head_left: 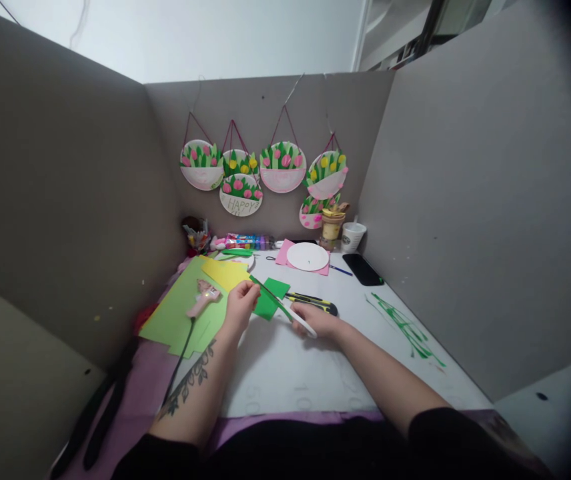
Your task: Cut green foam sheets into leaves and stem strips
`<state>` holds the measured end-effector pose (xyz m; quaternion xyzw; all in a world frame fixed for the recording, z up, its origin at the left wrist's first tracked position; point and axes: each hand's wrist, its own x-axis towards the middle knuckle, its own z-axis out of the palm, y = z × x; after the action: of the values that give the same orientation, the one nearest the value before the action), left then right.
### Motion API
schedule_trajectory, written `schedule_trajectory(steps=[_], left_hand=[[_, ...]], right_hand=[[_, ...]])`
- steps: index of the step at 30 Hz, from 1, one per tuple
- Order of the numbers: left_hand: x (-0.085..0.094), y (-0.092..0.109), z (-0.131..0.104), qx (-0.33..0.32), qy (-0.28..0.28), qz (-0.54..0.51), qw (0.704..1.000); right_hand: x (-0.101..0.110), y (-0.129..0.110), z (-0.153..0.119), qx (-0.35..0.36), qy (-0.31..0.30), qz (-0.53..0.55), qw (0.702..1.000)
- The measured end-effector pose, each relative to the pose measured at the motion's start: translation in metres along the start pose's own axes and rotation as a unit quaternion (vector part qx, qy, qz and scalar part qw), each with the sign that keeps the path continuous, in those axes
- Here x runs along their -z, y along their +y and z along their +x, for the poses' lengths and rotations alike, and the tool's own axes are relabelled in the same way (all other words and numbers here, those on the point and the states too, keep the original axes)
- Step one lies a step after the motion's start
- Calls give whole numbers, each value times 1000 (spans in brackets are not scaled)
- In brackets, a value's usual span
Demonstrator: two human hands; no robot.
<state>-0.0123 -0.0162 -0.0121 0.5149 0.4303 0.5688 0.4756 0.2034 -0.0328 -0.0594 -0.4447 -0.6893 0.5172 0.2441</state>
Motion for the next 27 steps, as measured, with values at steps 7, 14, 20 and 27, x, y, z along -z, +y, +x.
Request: schedule_trajectory(steps=[7, 14, 20, 27], left_hand=[[-1, 0, -2, -4, -28, 14, 999], [2, 2, -1, 3, -45, 20, 999], [4, 2, 0, 5, -76, 22, 997], [6, 3, 1, 21, -105, 6, 994]], right_hand=[[2, 4, 2, 18, -4, -10, 1000], [2, 2, 1, -2, -20, 17, 1000], [5, -1, -1, 10, -34, 20, 999], [13, -2, -5, 16, -43, -11, 999]])
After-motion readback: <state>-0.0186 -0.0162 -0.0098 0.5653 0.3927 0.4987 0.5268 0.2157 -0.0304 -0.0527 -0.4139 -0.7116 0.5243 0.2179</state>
